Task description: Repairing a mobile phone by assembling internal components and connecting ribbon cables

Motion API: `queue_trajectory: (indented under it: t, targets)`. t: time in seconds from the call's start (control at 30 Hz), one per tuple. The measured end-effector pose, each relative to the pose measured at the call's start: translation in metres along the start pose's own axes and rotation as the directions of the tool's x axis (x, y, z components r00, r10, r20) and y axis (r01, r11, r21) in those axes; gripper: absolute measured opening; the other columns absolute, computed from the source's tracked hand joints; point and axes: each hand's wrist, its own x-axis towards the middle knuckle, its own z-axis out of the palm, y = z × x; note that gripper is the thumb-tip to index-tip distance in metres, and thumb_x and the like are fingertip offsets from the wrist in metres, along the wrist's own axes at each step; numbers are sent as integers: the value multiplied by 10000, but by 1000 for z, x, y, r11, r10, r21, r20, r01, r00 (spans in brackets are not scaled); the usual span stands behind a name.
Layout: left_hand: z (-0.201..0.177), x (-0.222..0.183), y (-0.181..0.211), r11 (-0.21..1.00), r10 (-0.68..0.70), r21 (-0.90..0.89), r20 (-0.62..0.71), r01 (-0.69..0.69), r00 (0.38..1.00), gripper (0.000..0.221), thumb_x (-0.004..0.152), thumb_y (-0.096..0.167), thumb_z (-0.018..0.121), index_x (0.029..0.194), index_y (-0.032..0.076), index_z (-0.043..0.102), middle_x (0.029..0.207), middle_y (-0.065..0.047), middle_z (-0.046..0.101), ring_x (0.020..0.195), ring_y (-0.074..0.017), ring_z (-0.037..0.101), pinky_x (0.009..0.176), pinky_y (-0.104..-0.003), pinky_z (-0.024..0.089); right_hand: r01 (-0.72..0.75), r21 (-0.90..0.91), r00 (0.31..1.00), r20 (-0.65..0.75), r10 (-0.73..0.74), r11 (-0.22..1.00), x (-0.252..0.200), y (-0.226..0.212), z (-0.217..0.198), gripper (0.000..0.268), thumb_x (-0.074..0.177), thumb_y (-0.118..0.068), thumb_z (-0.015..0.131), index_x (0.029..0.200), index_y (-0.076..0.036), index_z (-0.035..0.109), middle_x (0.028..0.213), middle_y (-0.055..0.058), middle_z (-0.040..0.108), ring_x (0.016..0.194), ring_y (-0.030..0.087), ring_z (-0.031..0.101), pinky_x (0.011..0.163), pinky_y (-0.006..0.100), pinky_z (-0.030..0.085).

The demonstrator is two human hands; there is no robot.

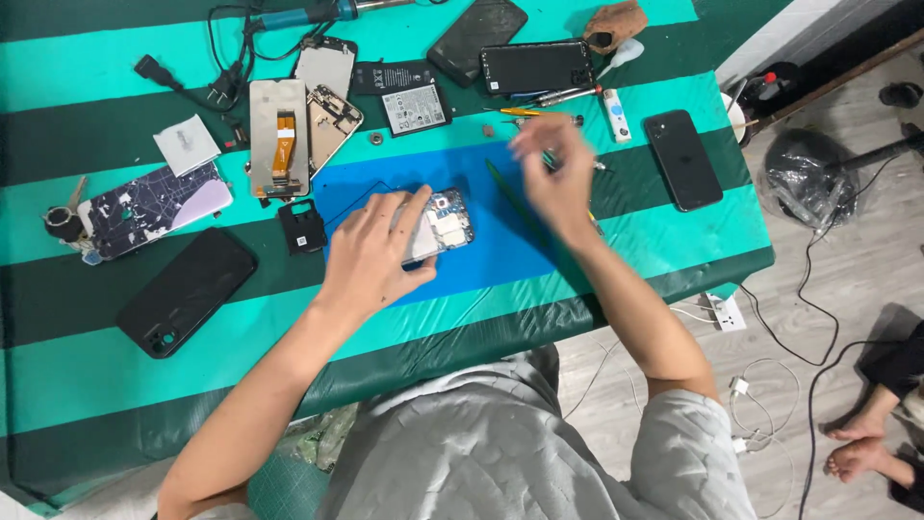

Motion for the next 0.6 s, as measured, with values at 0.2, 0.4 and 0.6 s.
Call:
queue_trajectory:
  t: [0.2,0.4,0.6]
  targets:
    - [-3,-3,13,998,17,-69,262,1,965,747,910,504,723,1498,81,537,1272,-113,636,1117,-288,608,784,-415,577,137,-386,978,-94,-187,912,19,12,-32,159,970,69,587,1088,-35,607,960,102,684,798,215,604,690,352,461]
    - [-2,-3,13,997,-13,-67,293,34,956,757,904,524,710,1496,82,540,1259,-125,659,1115,-301,630,804,-423,572,199,-395,979,38,-201,897,17,7,-25,187,910,98,629,1060,-13,629,990,127,674,840,241,631,760,350,536]
    - [-2,-4,15,999,-10,-27,315,19,949,753,890,541,702,1477,88,568,1229,-122,669,1122,-300,609,823,-431,548,225,-359,970,166,-175,906,15,-2,-23,177,913,88,560,1056,1,616,878,107,642,901,283,543,761,413,463]
